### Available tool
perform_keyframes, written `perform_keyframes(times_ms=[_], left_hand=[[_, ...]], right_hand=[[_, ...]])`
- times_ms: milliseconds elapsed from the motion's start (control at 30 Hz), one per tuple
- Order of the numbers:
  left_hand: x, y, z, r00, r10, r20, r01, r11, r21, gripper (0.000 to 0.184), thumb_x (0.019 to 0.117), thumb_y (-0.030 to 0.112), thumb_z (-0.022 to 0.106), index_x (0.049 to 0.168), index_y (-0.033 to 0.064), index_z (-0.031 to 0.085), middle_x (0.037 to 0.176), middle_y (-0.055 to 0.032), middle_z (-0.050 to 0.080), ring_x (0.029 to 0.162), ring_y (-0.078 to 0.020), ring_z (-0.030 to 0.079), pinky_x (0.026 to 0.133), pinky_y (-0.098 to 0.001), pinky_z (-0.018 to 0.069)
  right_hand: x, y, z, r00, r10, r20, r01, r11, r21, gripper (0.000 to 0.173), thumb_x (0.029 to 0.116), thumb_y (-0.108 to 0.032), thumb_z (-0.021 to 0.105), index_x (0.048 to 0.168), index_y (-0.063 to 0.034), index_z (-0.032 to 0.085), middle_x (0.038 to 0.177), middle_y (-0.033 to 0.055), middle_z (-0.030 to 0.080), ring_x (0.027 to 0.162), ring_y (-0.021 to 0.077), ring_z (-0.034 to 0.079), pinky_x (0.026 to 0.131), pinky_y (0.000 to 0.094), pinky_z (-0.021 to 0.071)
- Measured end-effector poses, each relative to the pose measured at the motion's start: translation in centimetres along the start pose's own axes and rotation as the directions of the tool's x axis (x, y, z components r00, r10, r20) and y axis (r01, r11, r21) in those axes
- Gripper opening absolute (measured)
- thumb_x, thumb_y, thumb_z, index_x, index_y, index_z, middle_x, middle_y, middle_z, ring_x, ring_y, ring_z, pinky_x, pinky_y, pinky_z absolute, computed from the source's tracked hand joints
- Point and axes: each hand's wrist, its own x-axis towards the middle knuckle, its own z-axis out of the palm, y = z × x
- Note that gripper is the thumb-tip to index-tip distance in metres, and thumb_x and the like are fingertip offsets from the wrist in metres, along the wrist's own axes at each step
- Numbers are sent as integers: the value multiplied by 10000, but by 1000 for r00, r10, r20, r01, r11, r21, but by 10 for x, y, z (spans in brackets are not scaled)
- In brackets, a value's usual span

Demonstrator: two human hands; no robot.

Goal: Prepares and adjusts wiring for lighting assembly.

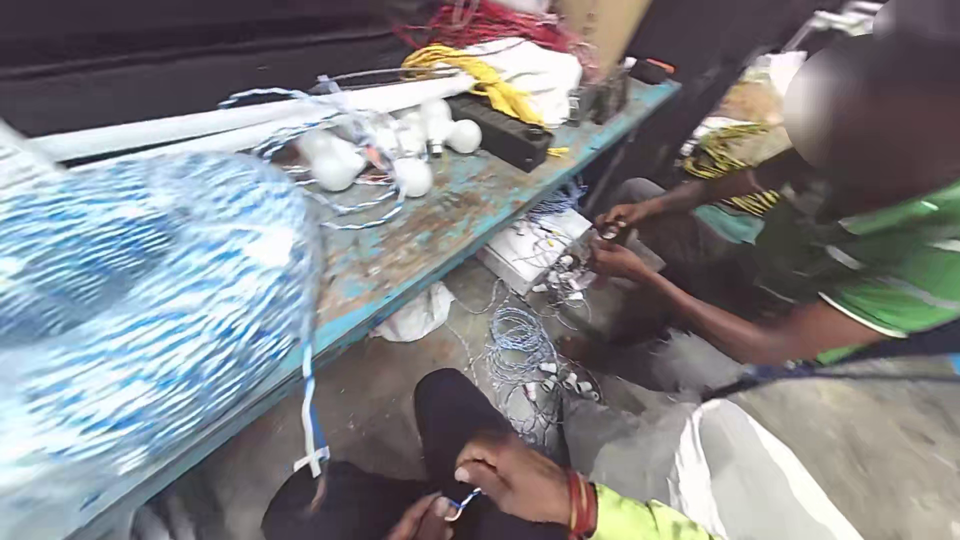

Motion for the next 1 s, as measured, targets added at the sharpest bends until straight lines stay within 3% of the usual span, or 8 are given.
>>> perform_keyframes(times_ms=[100,200,467,567,633,767,900,1000], left_hand=[[3,-7,0,990,127,-59,-127,992,4,125,978,3,596,1026,-8,710,834,44,750,740,-54,712,734,-276,622],[5,-12,2,972,211,-106,-201,975,95,111,985,5,580,1029,-26,678,844,47,732,771,-32,701,766,-260,613],[14,-13,-20,988,-108,113,110,994,-5,162,990,15,588,1065,16,732,855,1,778,736,-107,743,699,-274,636],[13,-27,-31,970,-67,232,60,998,36,186,1021,76,572,1064,123,747,925,45,777,808,-106,746,751,-287,640],[16,-40,-35,969,-91,229,83,996,43,185,1018,69,553,1068,122,723,932,44,773,805,-107,745,740,-281,638],[28,-52,-28,964,-187,188,162,977,141,163,1006,12,526,1083,2,669,893,4,753,721,-93,710,663,-254,614],[33,-53,-20,963,-219,157,187,962,198,156,986,-11,535,1066,-31,668,861,13,746,702,-74,701,653,-237,609],[31,-53,-20,964,-219,153,182,958,223,148,986,-7,550,1063,-13,676,861,22,741,701,-66,689,651,-234,601]], right_hand=[[1,7,11,996,-84,26,85,995,-49,210,953,-220,734,1033,-28,762,922,102,746,876,190,714,835,348,588],[2,14,20,993,-120,-9,119,991,-67,202,995,-197,664,945,-38,779,842,85,730,820,170,703,792,327,583],[-2,-7,8,972,186,144,-151,963,-224,282,1049,-271,571,1125,-36,707,993,161,710,930,313,697,816,495,550],[-32,-36,-51,976,178,-122,-213,895,-393,319,990,-346,665,1156,-83,738,1014,82,727,911,194,707,797,387,595],[-59,-56,-125,932,226,-285,-335,836,-434,203,971,-278,666,969,-91,746,848,18,700,736,105,658,658,319,556],[-146,-80,-228,706,694,-143,-660,571,-488,198,909,-169,654,722,-104,636,610,17,563,530,159,556,496,412,449],[-215,-20,-186,126,983,133,-817,179,-548,119,970,-65,632,931,39,675,805,178,643,786,353,651,714,557,505],[-243,46,-130,64,996,66,-925,84,-370,175,976,6,617,1098,131,636,1037,295,666,1017,444,656,906,591,502]])
